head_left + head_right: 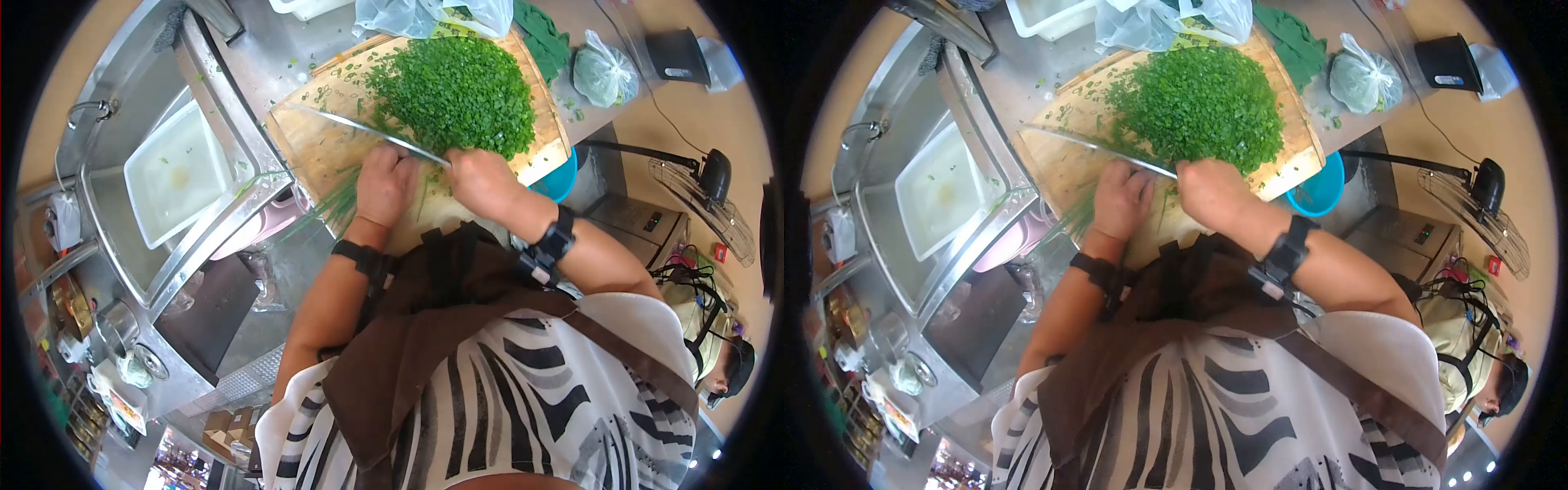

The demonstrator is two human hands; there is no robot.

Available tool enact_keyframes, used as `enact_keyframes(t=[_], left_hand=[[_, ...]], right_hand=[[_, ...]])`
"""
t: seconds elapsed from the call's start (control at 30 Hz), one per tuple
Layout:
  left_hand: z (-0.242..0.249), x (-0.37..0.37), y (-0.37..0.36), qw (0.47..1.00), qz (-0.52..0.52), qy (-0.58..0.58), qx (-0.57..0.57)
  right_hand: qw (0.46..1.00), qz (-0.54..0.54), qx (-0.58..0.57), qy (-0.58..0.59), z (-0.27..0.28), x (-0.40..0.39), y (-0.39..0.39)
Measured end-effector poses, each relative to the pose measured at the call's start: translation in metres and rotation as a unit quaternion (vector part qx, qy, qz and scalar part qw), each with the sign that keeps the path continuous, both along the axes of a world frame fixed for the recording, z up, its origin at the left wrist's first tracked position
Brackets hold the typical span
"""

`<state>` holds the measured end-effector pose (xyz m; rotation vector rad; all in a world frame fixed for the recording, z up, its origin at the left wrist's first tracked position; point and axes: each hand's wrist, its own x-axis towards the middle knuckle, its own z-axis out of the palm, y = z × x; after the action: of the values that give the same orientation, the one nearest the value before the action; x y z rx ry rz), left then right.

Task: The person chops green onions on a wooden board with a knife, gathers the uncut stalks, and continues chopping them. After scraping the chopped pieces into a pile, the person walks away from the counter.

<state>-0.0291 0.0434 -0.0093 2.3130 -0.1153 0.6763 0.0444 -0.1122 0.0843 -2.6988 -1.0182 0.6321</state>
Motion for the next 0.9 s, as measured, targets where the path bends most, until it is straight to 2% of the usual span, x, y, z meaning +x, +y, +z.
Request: enact_keyframes(t=[0.13, 0.2, 0.27, 0.33, 0.47, 0.63, 0.77, 0.83, 0.9], left_hand=[[0.001, -0.003, 0.000, 1.000, 0.002, -0.002, -0.008], [0.000, -0.002, 0.002, 1.000, -0.003, 0.005, -0.015], [0.003, -0.003, 0.002, 1.000, -0.007, -0.015, 0.000], [0.004, -0.001, 0.001, 1.000, -0.002, -0.021, 0.006], [0.006, 0.000, 0.000, 0.999, 0.020, -0.040, 0.021], [0.007, -0.002, 0.001, 1.000, 0.006, 0.005, 0.020], [0.003, -0.007, 0.004, 0.999, -0.028, 0.038, 0.025], [0.003, -0.004, 0.005, 1.000, -0.011, 0.000, 0.030], [0.001, -0.012, 0.002, 0.999, -0.003, -0.020, 0.028]], right_hand=[[0.999, -0.027, 0.041, -0.003, 0.012, 0.006, -0.006], [0.998, -0.061, 0.010, -0.003, 0.022, -0.002, -0.018], [0.999, -0.046, 0.027, -0.008, 0.044, -0.011, -0.036], [1.000, -0.007, -0.030, 0.003, 0.064, -0.018, -0.049], [0.997, 0.011, -0.075, 0.016, 0.049, -0.021, -0.054], [0.999, 0.002, -0.042, 0.015, 0.007, -0.008, 0.000], [0.999, -0.022, 0.044, -0.019, 0.006, -0.004, -0.011], [0.996, -0.033, 0.070, -0.040, 0.011, -0.007, -0.024], [0.999, -0.022, 0.028, -0.020, 0.038, -0.015, -0.039]])
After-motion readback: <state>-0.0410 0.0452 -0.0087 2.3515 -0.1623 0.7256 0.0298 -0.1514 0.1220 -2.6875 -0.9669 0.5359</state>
